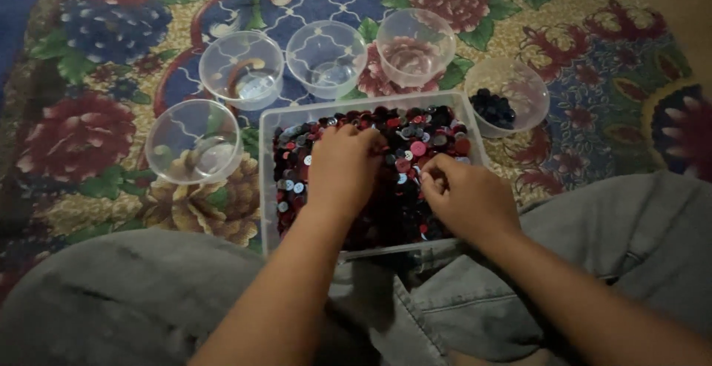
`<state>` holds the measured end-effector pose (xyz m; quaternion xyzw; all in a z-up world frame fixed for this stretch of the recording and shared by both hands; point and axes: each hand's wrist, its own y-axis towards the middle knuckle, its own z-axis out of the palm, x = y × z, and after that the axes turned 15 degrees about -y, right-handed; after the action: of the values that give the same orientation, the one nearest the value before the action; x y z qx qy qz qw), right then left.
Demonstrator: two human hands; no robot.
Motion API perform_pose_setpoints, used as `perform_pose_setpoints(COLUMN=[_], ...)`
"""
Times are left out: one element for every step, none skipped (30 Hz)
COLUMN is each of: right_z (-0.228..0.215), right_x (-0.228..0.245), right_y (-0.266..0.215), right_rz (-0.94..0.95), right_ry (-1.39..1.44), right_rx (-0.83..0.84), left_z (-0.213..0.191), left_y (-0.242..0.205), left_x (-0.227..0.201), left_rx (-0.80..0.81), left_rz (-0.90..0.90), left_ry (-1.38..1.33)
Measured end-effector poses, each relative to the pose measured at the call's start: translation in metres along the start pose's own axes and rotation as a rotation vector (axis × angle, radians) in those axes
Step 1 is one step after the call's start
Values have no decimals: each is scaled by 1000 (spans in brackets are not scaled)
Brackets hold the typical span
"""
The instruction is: Sorting a variety of buttons by color or type from a large bin into smaller plastic cups while sitting on the floor.
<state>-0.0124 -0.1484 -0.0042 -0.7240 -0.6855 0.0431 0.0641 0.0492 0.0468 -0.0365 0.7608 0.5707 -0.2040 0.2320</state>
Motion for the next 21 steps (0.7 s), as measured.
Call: perform_pose_setpoints(right_z=[-2, -4, -5, -6, -6, -7, -7, -8, -8, -8, -7, -6, -7, -8, -9, -7, -6, -4, -2, -1, 0], right_x=[0, 0, 1, 0, 1, 1, 1, 1, 1, 2, 2, 2, 1, 1, 0, 0, 0, 1, 3, 5, 8], right_y=[0, 0, -1, -1, -1, -1, -1, -2, -2, -2, -2, -2, -2, -2, -3, 0, 2, 5, 11, 18, 25], right_rz=[4, 4, 3, 7, 5, 3, 3, 9, 12, 10, 6, 1, 3, -29, -60, -58, -86, -113, -114, -146, -182], right_ry=[-1, -1, -1, -1, -6, -12, -10, -3, 5, 7, 12, 16, 17, 66, 114, 114, 140, 166, 168, 174, 181], right_rx=[1, 19, 39, 40, 38, 36, 35, 41, 46, 44, 24, 4, 3, -53, -109, -110, -177, -245, -243, -284, -325], left_z=[1, 2, 3, 3, 2, 1, 1, 1, 1, 2, 5, 7, 8, 8, 9, 9, 8, 8, 9, 9, 9], left_y=[1, 2, 2, 3, 3, 4, 5, 6, 6, 8, 10, 12, 12, 13, 15, 15, 14, 13, 13, 12, 12], left_x=[-2, -4, -6, -7, -8, -10, -10, -11, -10, -10, -10, -9, -10, -11, -12, -13, -13, -13, -14, -16, -17], left_rx=[3, 44, 86, 89, 82, 75, 74, 92, 108, 105, 116, 126, 127, 131, 137, 138, 142, 147, 149, 122, 92], left_rz=[3, -7, -18, -16, -23, -29, -28, -34, -41, -41, -46, -50, -48, -61, -73, -71, -58, -45, -47, -15, 13], left_ry=[-2, -21, -39, -40, -28, -15, -14, 0, 15, 18, 25, 32, 33, 31, 29, 28, 38, 47, 48, 57, 66])
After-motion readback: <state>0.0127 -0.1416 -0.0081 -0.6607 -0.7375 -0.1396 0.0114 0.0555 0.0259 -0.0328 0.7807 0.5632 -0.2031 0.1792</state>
